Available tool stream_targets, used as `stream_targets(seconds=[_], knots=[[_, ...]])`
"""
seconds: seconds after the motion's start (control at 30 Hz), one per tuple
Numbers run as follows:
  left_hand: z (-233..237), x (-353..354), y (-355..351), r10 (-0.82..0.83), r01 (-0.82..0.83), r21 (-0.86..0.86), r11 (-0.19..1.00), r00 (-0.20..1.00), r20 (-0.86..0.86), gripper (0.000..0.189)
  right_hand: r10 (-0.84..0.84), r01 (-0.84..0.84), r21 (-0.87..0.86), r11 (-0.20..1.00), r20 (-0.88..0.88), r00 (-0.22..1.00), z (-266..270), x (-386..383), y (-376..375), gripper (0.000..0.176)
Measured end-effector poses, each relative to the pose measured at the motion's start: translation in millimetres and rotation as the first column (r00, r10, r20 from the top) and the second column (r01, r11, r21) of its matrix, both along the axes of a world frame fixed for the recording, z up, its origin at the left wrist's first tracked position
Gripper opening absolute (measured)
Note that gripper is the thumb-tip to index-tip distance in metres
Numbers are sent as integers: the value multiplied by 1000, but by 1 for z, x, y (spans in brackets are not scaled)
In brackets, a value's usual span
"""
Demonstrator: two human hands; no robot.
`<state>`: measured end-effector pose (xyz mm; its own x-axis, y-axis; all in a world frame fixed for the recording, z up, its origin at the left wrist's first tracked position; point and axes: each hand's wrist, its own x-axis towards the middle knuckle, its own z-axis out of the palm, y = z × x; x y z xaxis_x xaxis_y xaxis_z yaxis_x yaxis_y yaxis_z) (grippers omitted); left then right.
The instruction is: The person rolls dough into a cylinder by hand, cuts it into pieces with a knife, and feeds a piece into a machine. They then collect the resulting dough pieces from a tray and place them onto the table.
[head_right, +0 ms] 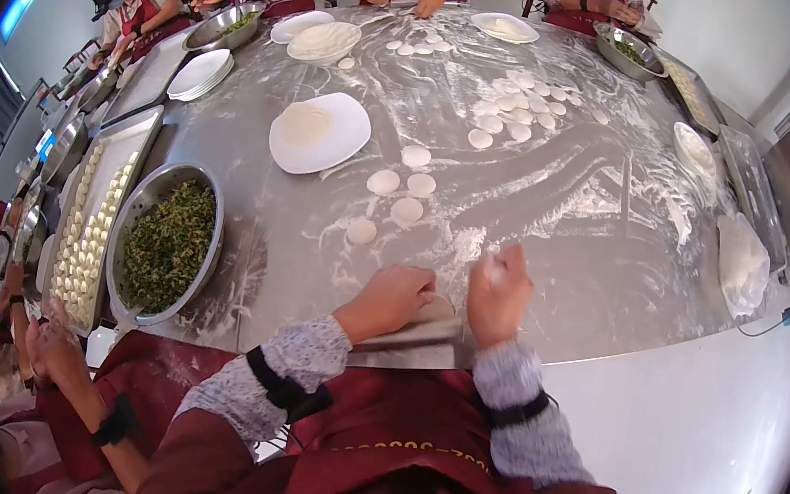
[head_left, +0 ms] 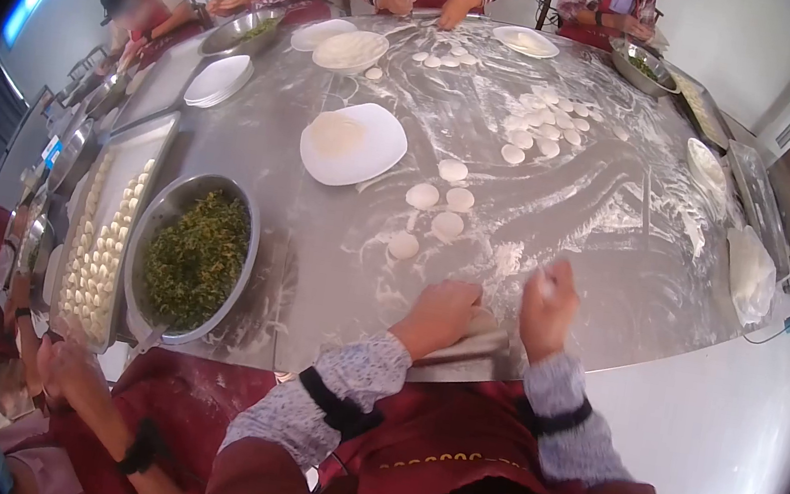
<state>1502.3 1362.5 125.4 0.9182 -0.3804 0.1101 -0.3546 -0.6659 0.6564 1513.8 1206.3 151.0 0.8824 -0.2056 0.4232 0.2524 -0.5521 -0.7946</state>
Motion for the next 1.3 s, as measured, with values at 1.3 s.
stream_targets(seconds=[1.3], knots=[[-4, 1, -14, 111, -111, 35, 993, 994, -3, 12, -35, 35, -16, 999, -37, 999, 2, 1, 2, 12]])
